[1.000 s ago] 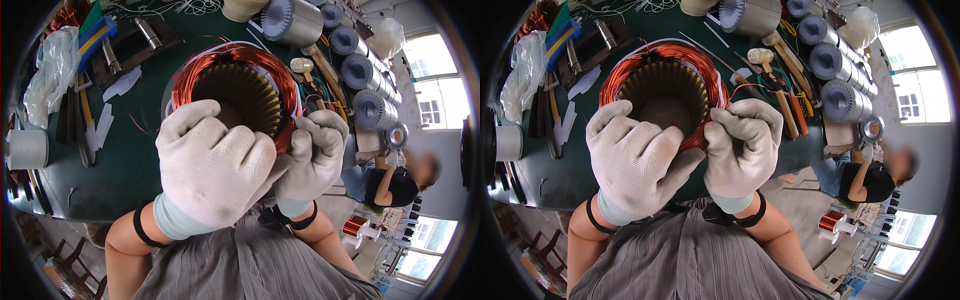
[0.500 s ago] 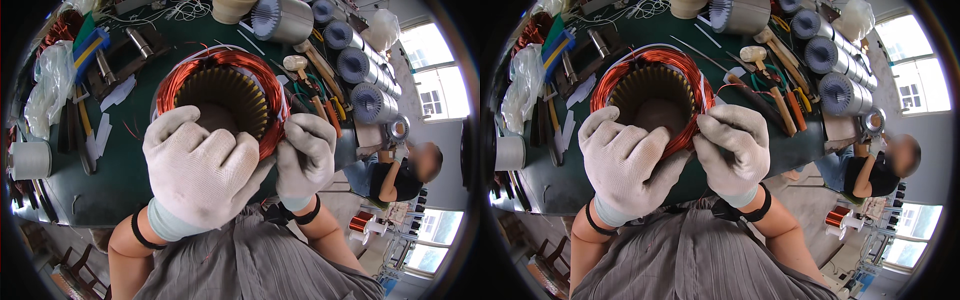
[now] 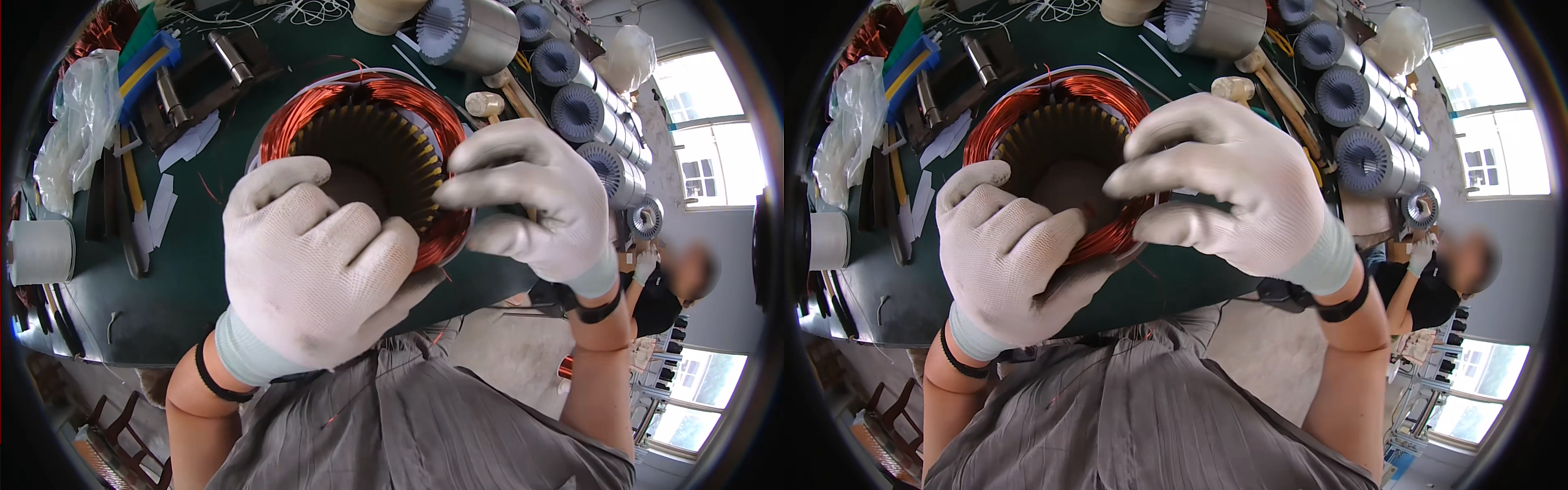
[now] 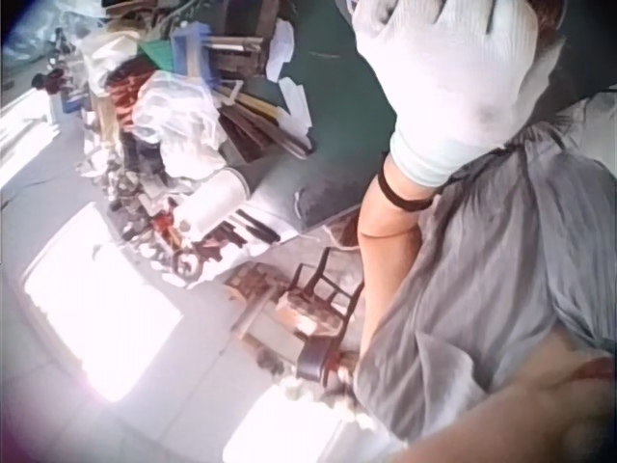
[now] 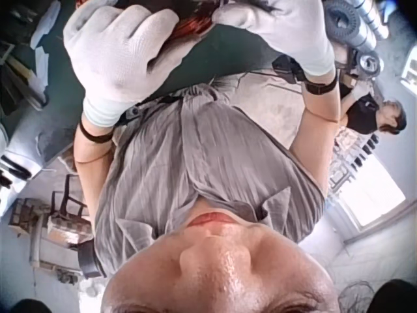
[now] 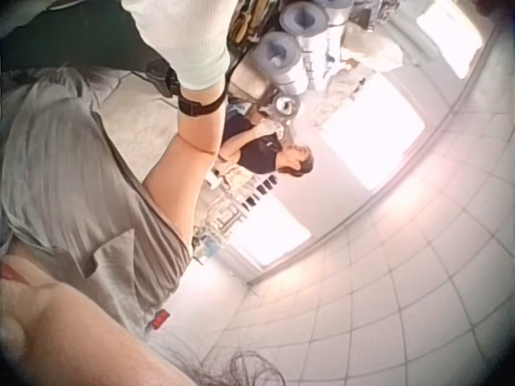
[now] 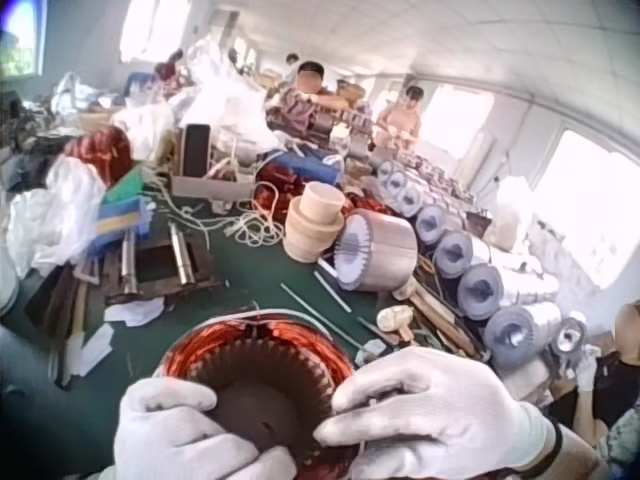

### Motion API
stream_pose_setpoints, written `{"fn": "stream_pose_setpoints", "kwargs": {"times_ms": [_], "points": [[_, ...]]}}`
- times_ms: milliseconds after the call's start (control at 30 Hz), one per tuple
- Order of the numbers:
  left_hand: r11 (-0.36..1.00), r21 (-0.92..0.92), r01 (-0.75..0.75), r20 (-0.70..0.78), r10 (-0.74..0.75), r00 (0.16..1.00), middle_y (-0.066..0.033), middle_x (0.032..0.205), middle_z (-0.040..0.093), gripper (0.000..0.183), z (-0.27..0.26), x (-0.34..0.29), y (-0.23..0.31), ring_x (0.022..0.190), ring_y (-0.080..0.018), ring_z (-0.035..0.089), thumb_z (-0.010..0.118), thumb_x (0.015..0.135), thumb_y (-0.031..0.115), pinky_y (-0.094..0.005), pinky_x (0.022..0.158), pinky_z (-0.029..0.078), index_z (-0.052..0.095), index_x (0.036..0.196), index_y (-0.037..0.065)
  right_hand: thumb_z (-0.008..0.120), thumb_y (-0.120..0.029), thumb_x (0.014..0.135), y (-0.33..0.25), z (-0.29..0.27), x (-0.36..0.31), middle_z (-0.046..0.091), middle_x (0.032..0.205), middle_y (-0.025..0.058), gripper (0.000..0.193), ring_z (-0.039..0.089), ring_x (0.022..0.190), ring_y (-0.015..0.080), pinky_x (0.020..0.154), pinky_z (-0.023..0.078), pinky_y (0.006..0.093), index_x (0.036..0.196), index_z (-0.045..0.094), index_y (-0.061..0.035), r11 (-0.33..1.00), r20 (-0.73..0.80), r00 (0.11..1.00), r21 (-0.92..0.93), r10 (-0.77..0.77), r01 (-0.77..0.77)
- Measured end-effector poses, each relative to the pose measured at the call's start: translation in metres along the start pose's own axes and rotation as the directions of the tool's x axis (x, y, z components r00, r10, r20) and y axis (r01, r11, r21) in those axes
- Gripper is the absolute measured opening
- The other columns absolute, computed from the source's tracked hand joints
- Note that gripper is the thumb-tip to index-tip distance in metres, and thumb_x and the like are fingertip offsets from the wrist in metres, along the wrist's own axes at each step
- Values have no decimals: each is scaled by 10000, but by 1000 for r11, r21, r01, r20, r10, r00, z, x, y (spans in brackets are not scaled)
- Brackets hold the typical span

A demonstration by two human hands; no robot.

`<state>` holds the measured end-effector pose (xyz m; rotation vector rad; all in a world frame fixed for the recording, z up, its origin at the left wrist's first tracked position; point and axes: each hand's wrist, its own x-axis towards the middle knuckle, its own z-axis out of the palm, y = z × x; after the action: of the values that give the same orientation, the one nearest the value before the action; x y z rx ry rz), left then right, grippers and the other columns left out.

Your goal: Assembling and winding a motor stator, using a mallet to shape coils and inserting insulation strips.

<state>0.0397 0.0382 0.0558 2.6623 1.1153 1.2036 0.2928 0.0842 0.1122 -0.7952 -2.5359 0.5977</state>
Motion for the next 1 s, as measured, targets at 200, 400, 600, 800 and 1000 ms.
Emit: {"fn": "stream_pose_setpoints", "kwargs": {"times_ms": [200,400,600,800,1000], "points": [[990,-107,-92,26,95,995,-10,730,591,423,-6,1,-16,723,-232,568,869,612,403,-477,942,457,730,882,108,778,-504,809,11,-26,48,710,1002,62,487,682,843,219,751,545,327,1007,801,-60,970,456,857,83,-242,230],[989,-122,-82,64,90,994,-6,726,580,468,-7,-1,-18,732,-227,559,843,596,462,-497,937,453,728,877,106,845,-273,720,-13,-16,65,705,902,40,244,673,786,210,695,524,319,889,808,-102,961,576,777,-55,252,-270],[986,-130,-106,77,117,990,-18,719,582,510,-11,2,-21,723,-245,558,835,553,483,-510,945,451,728,868,96,838,-301,713,-50,-15,65,648,831,36,228,664,753,213,652,515,333,808,760,-109,953,486,824,-215,293,-212],[967,-210,-144,86,165,983,-51,765,616,339,-21,4,-41,754,-273,583,772,615,277,-521,1022,433,729,868,55,722,-140,877,-21,-11,40,693,983,64,205,653,701,140,642,523,270,1044,763,-29,982,365,922,81,128,-168],[976,-185,-117,186,152,971,-103,832,640,282,-25,9,-34,847,-306,607,660,762,280,-528,1129,368,710,855,19,691,-99,883,-28,-16,39,696,934,69,218,608,645,114,598,506,254,1066,765,-4,931,417,860,80,293,-355]]}}
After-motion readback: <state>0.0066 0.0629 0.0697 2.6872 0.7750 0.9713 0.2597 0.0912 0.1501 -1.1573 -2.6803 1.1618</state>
